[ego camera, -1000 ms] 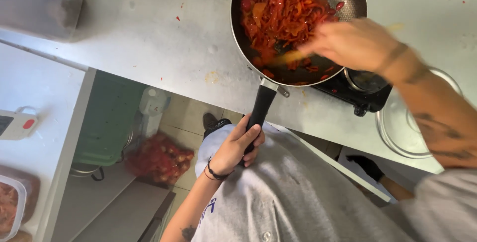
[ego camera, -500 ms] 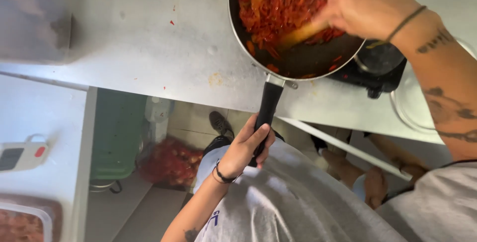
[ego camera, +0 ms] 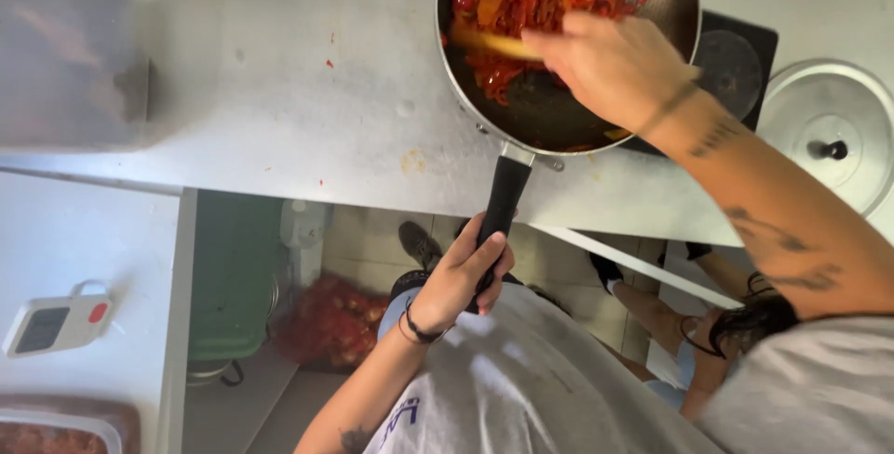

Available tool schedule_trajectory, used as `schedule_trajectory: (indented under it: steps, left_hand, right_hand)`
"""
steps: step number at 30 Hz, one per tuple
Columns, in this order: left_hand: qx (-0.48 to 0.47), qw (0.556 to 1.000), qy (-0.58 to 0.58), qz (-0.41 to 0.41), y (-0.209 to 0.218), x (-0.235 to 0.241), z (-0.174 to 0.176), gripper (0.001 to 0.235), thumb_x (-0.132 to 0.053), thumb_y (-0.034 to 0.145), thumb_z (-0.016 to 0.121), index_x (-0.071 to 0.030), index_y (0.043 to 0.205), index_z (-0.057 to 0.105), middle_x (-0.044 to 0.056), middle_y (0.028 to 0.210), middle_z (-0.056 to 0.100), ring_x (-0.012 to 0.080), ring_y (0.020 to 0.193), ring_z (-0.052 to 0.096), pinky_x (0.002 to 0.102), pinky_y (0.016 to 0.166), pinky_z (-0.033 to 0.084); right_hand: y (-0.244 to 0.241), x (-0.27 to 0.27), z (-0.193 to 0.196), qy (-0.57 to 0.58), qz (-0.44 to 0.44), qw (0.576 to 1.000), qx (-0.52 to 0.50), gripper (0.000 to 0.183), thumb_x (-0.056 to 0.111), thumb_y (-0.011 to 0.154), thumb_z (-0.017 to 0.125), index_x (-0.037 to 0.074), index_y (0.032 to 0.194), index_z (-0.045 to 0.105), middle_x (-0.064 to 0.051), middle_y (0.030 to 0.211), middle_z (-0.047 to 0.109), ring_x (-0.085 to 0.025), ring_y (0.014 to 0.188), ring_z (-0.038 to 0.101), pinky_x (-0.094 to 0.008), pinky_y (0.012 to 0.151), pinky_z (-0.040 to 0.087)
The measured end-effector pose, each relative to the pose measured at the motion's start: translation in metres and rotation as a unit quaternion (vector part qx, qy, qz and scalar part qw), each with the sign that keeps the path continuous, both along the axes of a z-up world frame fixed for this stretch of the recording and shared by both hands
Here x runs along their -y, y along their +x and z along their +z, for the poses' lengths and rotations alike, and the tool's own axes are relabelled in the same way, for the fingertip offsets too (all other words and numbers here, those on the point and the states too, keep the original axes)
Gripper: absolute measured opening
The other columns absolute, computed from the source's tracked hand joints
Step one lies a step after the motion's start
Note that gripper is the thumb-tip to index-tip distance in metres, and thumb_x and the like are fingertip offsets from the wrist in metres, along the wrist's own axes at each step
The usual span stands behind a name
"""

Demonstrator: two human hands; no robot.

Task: Washing plastic food containers in a sink and stirring sauce in a pan.

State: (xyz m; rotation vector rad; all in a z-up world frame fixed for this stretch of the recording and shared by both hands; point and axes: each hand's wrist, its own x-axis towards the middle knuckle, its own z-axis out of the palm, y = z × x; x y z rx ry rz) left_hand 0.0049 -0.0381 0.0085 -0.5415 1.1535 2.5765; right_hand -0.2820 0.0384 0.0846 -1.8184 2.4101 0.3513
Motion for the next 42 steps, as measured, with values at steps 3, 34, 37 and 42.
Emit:
schedule_trajectory:
  steps: [3,34,37,42]
  left_hand:
    - [0.012,1.0,0.0,0.006,-0.004,0.0,0.0,0.023,-0.028,0.108,0.043,-0.008,0.119,0.042,0.004,0.081,0.045,0.0103,0.041,0.036,0.026,0.037,0.037]
    - [0.029,1.0,-0.005,-0.009,-0.003,0.0,0.004,0.043,-0.033,0.106,0.042,-0.011,0.143,0.044,0.001,0.079,0.04,0.009,0.043,0.034,0.024,0.037,0.035]
    - [0.031,0.999,-0.003,-0.006,-0.002,0.0,0.007,0.044,-0.034,0.106,0.042,-0.012,0.144,0.045,0.001,0.079,0.038,0.0084,0.043,0.033,0.023,0.037,0.035]
    - [0.045,0.999,-0.008,0.002,-0.004,-0.003,0.007,0.042,-0.033,0.106,0.043,-0.013,0.142,0.046,0.002,0.079,0.04,0.0088,0.045,0.034,0.023,0.038,0.036]
  right_hand:
    - [-0.024,0.013,0.0,-0.017,-0.039,0.995,-0.085,0.028,0.025,0.113,0.055,0.019,0.137,0.069,0.0,0.074,0.062,-0.009,0.045,0.059,-0.02,0.03,0.051]
    - [-0.118,-0.084,0.005,0.071,0.014,0.938,-0.34,0.012,0.055,0.115,0.056,0.056,0.115,0.068,0.027,0.075,0.06,0.001,0.073,0.068,-0.017,0.047,0.053]
    - [-0.129,-0.065,-0.044,-0.091,0.006,0.987,-0.133,0.02,0.041,0.108,0.07,0.043,0.126,0.078,0.017,0.097,0.074,-0.005,0.08,0.069,-0.023,0.047,0.049]
    - [-0.088,-0.042,-0.003,-0.104,0.104,0.973,-0.178,0.024,0.039,0.109,0.068,0.038,0.133,0.074,0.019,0.085,0.069,-0.003,0.067,0.065,-0.017,0.041,0.044]
